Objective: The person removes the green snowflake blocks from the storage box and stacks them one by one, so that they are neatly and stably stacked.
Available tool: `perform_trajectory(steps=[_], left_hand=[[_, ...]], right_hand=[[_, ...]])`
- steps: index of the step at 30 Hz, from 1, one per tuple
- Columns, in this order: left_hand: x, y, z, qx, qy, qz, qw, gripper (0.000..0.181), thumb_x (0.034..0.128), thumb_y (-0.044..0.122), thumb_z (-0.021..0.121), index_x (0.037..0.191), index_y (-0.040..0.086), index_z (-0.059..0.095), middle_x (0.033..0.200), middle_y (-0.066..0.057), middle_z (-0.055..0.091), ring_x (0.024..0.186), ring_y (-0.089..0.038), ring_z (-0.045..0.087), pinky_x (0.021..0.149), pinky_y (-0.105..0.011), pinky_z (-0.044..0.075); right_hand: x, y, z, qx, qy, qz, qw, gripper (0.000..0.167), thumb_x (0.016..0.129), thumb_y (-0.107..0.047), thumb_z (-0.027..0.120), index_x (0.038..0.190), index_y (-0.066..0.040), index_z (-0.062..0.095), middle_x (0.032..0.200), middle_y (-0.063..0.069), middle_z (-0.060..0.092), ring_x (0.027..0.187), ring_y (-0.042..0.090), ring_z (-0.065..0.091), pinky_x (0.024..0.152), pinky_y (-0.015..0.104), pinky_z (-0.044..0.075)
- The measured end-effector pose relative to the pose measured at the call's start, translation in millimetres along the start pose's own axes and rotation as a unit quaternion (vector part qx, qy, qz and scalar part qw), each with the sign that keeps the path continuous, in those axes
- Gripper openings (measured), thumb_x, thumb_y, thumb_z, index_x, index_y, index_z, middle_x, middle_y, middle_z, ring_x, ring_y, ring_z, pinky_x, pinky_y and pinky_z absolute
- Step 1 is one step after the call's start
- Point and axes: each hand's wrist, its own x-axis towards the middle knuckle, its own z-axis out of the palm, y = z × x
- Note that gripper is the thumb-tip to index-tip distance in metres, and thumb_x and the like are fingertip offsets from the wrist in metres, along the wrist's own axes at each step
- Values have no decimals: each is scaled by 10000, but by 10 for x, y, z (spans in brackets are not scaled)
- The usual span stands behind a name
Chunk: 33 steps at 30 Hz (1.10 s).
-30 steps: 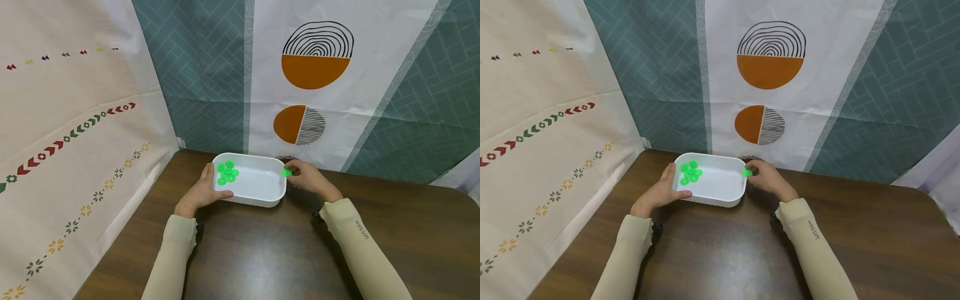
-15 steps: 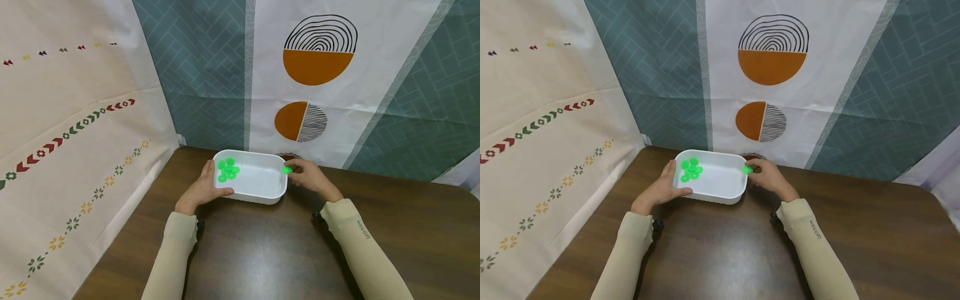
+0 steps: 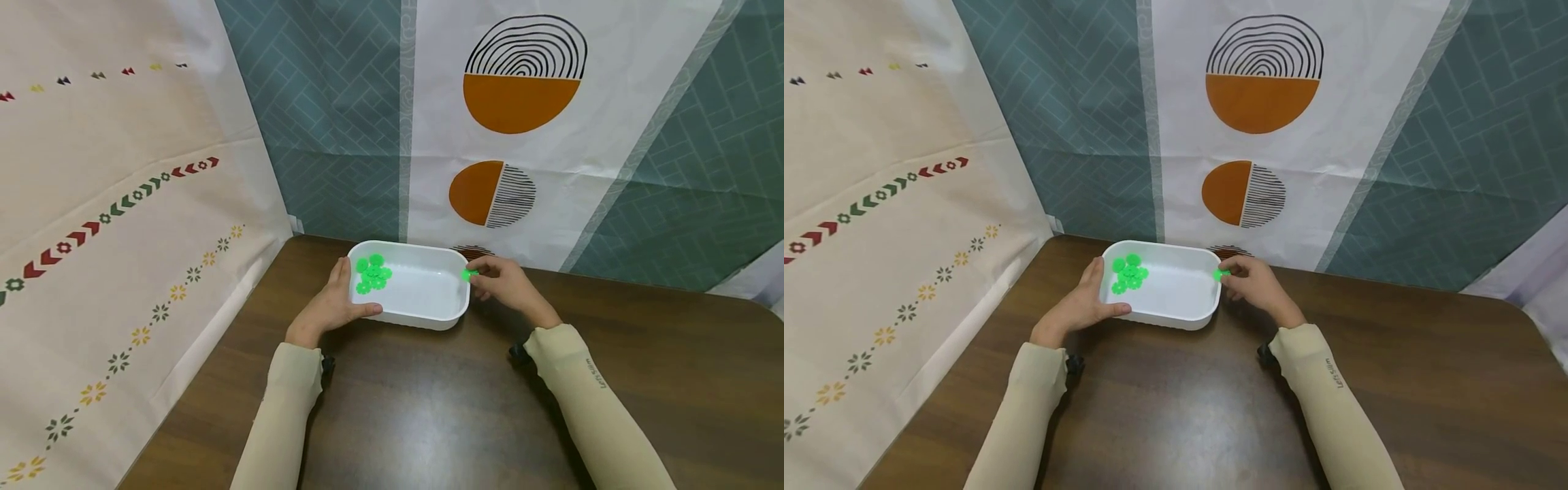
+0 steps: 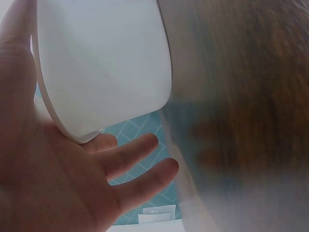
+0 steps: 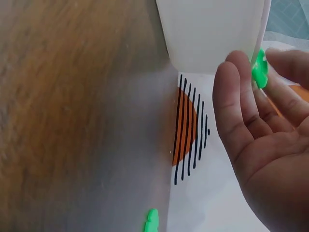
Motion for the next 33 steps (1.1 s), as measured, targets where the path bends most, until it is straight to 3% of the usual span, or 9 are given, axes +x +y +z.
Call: perform_trajectory(steps=[10,16,19,26,33], left_hand=[[17,30,-1,56,-17,-6,10000,1341,779,609,798,1600,22,-86,1671,-162,-73,1478,-372,217,1146,-492,293],[41,28,8,70,-39,-6,10000,1342,781,620,792,1599,15,-84,1671,-162,-79,1489,-368,194,1150,-493,283],[43,24,9,82,-57,-28,9999,1350,779,637,785,1599,27,-97,1673,-151,-92,1496,-358,179,1153,-490,279],[35,16,14,109,-72,-65,9999,1364,773,656,778,1596,37,-117,1673,-148,-99,1502,-353,159,1156,-486,274],[20,-9,3,117,-38,-47,9999,1348,788,634,780,1592,20,-111,1670,-161,-99,1505,-355,144,1158,-484,268]], right_hand=[[-2,-32,-4,772,347,373,9957,365,968,-2,654,1288,100,512,906,189,618,704,235,671,667,388,595],[-51,-18,-27,901,452,496,9937,355,988,-55,652,1283,95,526,898,229,613,641,180,629,631,357,582],[-74,-11,-35,968,497,495,9928,345,1002,-55,627,1303,88,537,891,207,590,619,169,595,600,312,562],[-187,3,-91,993,618,406,9923,378,1013,-41,601,1365,88,549,918,168,587,673,174,623,664,365,583],[-340,11,-185,1312,756,375,9878,404,998,-15,614,1366,105,495,942,133,618,690,155,644,659,310,576]])
